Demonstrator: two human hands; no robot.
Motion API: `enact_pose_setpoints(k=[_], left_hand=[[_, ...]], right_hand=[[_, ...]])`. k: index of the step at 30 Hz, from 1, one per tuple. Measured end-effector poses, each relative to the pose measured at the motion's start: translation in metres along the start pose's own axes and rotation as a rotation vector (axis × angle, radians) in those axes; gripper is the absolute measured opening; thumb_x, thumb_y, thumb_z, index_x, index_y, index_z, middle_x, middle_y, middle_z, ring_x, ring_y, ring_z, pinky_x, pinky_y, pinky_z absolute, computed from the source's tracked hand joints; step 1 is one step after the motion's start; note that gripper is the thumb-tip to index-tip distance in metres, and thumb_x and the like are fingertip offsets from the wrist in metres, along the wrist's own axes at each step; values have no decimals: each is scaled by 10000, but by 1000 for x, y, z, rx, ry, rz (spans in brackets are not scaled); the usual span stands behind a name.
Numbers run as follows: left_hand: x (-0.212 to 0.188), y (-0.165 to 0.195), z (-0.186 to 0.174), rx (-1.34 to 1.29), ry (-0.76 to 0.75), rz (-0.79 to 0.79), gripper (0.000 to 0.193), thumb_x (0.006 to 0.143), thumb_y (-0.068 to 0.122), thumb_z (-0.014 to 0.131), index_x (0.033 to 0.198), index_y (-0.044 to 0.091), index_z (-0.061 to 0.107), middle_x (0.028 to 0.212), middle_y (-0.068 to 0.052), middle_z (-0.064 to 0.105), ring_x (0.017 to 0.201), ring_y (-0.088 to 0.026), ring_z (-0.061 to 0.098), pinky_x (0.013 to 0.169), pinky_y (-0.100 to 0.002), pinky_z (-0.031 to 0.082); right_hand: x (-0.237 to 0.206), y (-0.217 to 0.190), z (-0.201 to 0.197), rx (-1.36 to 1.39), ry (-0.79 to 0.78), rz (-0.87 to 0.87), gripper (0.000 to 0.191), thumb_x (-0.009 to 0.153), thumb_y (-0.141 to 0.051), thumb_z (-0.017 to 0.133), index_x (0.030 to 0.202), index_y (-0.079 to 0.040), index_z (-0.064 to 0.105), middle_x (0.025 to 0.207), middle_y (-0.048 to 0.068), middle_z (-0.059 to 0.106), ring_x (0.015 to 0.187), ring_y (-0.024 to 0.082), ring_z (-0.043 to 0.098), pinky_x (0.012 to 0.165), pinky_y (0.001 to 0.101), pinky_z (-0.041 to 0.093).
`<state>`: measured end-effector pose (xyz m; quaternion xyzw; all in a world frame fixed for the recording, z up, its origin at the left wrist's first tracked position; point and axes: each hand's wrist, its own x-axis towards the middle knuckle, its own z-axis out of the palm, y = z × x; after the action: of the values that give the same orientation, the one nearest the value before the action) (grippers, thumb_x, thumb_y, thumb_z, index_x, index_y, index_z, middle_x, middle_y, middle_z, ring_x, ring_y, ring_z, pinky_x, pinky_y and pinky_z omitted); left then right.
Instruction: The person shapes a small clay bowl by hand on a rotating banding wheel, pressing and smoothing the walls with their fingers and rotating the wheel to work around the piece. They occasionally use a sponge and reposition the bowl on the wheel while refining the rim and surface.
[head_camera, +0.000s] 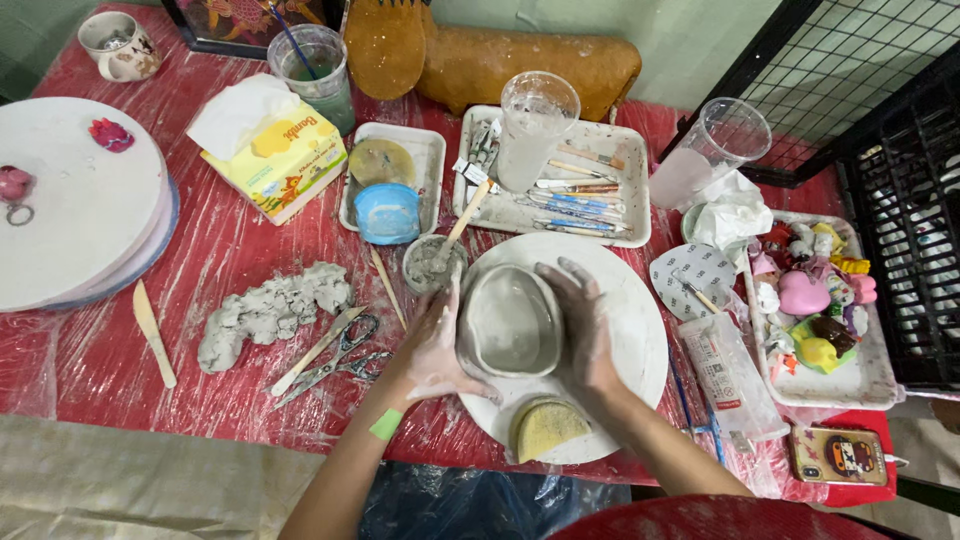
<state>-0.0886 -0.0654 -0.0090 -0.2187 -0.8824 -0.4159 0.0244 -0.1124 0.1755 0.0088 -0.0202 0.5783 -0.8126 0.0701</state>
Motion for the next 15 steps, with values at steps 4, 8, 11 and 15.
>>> enact_pose_setpoints(k=[4, 8, 11, 15], left_hand=[[10, -2, 10, -43, -36, -125, 1709, 410, 618, 978, 1597, -15, -76, 1627, -285, 229, 1514, -469, 214, 1252, -481, 219], [14, -2, 21, -55, 30, -62, 1681, 461, 606, 987, 1598, -27, -77, 1651, -329, 154, 1532, -505, 150, 1262, -518, 160], [17, -1, 24, -35, 5, -97, 1681, 448, 601, 988, 1589, -25, -76, 1648, -328, 143, 1529, -518, 107, 1259, -527, 139], [21, 3, 23, -54, -22, -125, 1678, 459, 620, 982, 1590, -40, -68, 1629, -329, 175, 1528, -521, 112, 1262, -521, 142]], right_hand=[[-8, 12, 13, -64, 13, -105, 844, 949, -748, 305, 1526, -131, 295, 1570, 234, 400, 1447, 350, 440, 1206, 502, 358], [3, 13, 18, -125, 113, -192, 796, 1003, -723, 245, 1493, -102, 339, 1503, 265, 505, 1397, 368, 510, 1202, 465, 379], [7, 11, 23, -44, 148, -189, 784, 1017, -705, 233, 1482, -84, 347, 1500, 267, 528, 1391, 368, 517, 1200, 470, 377], [9, 2, 30, 63, 176, -152, 793, 994, -711, 219, 1475, -93, 338, 1522, 251, 505, 1392, 352, 510, 1193, 478, 387]])
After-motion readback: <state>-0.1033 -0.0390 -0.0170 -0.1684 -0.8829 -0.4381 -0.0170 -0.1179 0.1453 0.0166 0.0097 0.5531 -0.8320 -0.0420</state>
